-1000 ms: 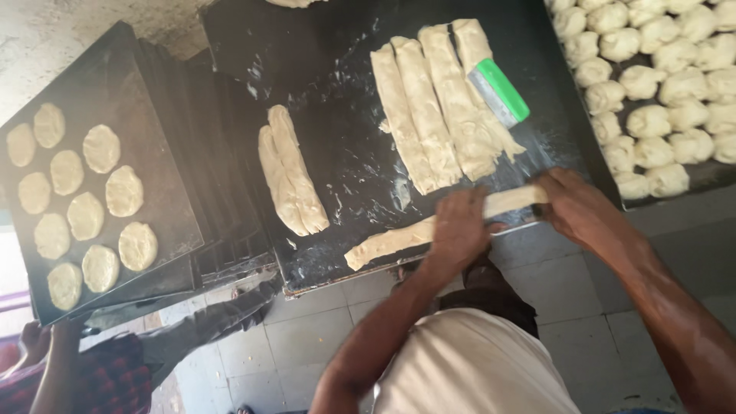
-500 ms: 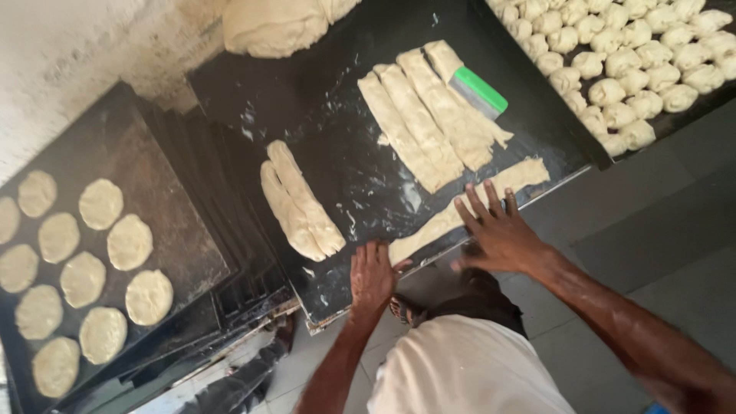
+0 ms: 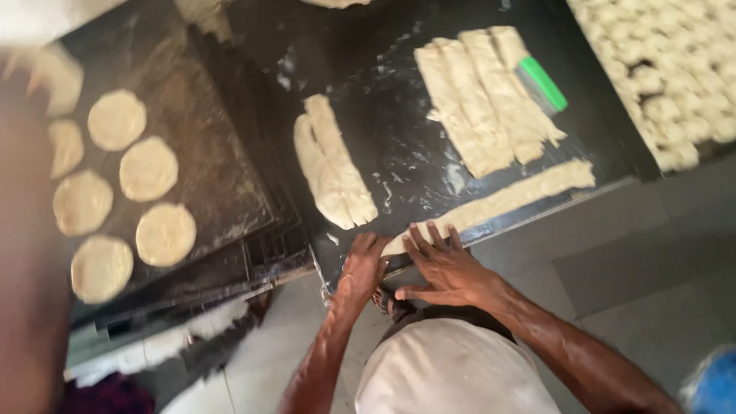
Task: The person shapes dough by hand, cutting portions from long strips using a green scraper and rolling them into small balls which are then placed onto a tray.
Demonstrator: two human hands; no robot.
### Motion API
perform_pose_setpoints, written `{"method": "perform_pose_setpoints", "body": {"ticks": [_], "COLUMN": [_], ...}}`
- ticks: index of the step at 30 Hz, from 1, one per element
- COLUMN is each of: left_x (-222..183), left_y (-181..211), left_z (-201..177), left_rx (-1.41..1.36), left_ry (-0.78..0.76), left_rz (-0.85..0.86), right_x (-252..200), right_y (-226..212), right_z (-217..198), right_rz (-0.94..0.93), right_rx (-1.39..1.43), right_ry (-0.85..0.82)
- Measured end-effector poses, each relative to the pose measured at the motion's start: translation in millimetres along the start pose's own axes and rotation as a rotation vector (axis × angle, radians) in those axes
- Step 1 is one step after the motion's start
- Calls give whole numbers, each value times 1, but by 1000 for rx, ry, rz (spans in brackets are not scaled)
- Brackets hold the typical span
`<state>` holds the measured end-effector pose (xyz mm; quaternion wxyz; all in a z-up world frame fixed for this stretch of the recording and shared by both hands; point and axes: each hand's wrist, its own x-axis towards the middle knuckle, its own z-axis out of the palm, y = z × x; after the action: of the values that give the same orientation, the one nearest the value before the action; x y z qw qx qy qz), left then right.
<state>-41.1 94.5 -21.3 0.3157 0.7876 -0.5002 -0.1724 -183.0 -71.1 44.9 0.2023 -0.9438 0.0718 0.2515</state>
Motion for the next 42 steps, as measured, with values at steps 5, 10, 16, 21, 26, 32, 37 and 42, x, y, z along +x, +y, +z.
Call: {"method": "perform_pose_setpoints", "body": {"ticks": [5,10,16,21,26,32,37,42], "left_x": [-10,-9,-8,-14,-13,-31,-37,-24], "left_y": [-5,9,26,31,26,15,26,13], "left_z": [-11,-11,2,-1,4,7,-1,-3], "left_rx": [-101,-117,-107,-99,-94,-140,-109,34], "left_ry": [125,181,271,297,300,414,393,418], "left_rz": [-48,-260,-322,-301,-290,-232,-314,-212], "right_x": [17,44,49,43,70,86,96,59], "right_y": [-19,95,317,264,130,-16,-53,-11], "right_z": [-19,-58,-149,-152,-69,-21,-12,-26], "right_rz": [-381,-424,267,440,112,-146,-102,72], "right_rx": [-53,525,-173,-117,822,278,175,244], "right_ry": [236,472,894,669,486,579,654,690]}}
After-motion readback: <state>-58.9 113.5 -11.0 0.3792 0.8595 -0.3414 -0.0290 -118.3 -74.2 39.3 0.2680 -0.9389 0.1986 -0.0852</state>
